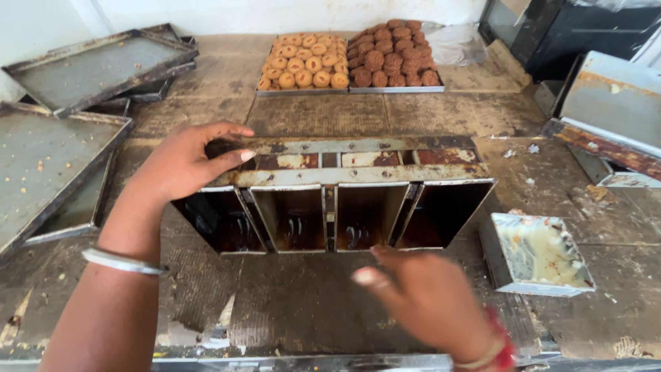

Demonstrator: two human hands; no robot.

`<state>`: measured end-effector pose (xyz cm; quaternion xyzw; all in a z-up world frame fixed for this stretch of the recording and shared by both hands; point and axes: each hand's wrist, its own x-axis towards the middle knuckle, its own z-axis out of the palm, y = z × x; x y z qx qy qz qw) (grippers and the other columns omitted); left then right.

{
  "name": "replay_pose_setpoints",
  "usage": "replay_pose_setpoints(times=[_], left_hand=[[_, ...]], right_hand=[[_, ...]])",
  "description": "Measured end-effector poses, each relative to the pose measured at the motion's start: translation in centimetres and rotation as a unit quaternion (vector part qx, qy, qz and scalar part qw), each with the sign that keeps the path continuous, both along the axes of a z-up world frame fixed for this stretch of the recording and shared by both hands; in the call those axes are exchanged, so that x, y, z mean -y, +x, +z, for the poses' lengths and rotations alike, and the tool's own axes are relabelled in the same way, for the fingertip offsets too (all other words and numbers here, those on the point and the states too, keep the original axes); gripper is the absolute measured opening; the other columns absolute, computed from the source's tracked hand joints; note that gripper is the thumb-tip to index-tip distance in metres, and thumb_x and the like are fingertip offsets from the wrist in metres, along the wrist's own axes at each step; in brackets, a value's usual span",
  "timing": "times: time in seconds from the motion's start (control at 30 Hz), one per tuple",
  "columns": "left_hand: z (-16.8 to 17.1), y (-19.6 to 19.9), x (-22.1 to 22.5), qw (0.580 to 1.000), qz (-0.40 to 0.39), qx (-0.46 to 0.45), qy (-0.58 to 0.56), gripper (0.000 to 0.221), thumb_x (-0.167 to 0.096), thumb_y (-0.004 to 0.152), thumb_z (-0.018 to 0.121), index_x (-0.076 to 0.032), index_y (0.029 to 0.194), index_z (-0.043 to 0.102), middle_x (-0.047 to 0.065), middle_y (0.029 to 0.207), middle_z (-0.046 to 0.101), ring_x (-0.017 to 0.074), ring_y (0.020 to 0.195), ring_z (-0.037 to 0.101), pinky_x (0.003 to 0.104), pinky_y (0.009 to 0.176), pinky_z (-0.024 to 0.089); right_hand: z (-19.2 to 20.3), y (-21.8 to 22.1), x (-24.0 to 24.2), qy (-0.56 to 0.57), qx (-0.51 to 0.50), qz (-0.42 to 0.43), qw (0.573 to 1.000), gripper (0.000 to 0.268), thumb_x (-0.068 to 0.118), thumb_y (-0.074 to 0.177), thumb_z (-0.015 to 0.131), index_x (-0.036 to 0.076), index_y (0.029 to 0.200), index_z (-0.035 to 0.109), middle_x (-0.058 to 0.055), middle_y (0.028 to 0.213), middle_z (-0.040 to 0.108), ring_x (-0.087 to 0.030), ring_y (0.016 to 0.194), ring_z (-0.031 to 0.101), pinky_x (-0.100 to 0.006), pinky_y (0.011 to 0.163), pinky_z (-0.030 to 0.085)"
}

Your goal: The person greases the inside of several metal baking tins by hand with a white substance from a container.

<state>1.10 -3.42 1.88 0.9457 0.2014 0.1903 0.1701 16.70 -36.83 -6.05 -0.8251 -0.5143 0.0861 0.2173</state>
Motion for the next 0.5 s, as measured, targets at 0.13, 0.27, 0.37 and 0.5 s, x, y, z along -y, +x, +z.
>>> replay_pose_setpoints(times=[0.13,0.27,0.37,0.5], left_hand=[[0.1,0.0,0.0,1.000,-0.011,0.008,0.010,0.045,-0.042,0.087,0.073,-0.019,0.126,0.072,0.010,0.119,0.076,0.0317,0.111,0.072,0.043,0.097,0.052],[0.1,0.2,-0.2,0.999,0.035,-0.028,-0.025,0.045,-0.042,0.086,0.073,-0.022,0.127,0.071,0.007,0.125,0.074,0.0345,0.093,0.075,0.044,0.088,0.056],[0.0,0.5,-0.6,0.999,0.006,-0.028,-0.021,0.051,-0.048,0.085,0.069,-0.025,0.130,0.069,0.009,0.127,0.075,0.0298,0.117,0.070,0.042,0.100,0.051],[0.0,1.1,-1.3,0.992,-0.014,-0.120,0.021,0.062,-0.059,0.090,0.062,-0.033,0.146,0.056,0.011,0.142,0.062,0.0364,0.130,0.056,0.048,0.106,0.041]], right_hand=[[3.3,2.0,1.3,-0.117,-0.014,-0.134,0.984,0.050,0.054,0.106,0.049,0.019,0.139,0.062,-0.021,0.080,0.074,-0.026,0.073,0.074,-0.035,0.072,0.057],[0.7,7.2,2.5,0.228,-0.161,-0.031,0.960,0.055,0.030,0.097,0.062,-0.004,0.139,0.056,-0.017,0.127,0.072,-0.017,0.111,0.069,-0.030,0.090,0.052],[-4.3,11.2,2.9,0.266,-0.273,0.018,0.924,0.055,0.021,0.099,0.061,-0.003,0.147,0.049,-0.013,0.142,0.064,-0.017,0.124,0.061,-0.030,0.102,0.048],[-12.3,10.4,-3.3,0.378,-0.437,-0.005,0.816,0.051,0.014,0.101,0.070,-0.011,0.138,0.046,-0.012,0.115,0.052,-0.026,0.099,0.048,-0.044,0.085,0.036]])
